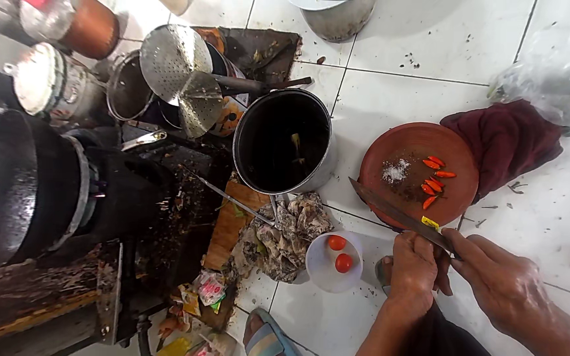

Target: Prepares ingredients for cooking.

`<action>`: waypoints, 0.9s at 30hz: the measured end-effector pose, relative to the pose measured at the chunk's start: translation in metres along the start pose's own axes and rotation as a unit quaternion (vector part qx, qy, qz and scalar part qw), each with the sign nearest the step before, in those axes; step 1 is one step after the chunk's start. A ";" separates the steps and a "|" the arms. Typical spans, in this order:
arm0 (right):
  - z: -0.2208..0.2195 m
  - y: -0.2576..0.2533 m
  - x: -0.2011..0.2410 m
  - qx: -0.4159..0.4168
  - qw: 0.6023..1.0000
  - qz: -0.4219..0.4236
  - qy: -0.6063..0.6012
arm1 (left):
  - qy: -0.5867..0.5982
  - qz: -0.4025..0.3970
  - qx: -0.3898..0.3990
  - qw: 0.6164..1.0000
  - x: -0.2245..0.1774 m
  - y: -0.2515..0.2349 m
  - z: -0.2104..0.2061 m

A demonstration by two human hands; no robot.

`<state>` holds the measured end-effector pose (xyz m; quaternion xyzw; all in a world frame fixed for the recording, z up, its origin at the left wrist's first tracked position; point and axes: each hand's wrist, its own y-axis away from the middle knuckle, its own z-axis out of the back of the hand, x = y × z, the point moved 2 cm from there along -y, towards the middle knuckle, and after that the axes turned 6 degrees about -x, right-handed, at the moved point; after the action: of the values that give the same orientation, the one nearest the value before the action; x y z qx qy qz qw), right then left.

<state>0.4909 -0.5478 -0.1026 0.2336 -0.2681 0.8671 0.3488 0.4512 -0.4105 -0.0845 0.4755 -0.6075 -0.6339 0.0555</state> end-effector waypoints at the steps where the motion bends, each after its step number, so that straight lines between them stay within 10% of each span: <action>1: 0.001 -0.002 0.000 0.005 1.000 0.002 -0.003 | -0.001 -0.008 0.001 1.000 -0.001 0.000 0.001; 27: 0.013 0.008 -0.033 0.014 0.990 -0.083 -0.111 | -0.053 -0.071 -0.020 0.996 -0.020 -0.007 0.017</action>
<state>0.5090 -0.5770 -0.1150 0.3545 -0.2728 0.8077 0.3842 0.4543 -0.3832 -0.0829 0.4817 -0.5618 -0.6724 -0.0128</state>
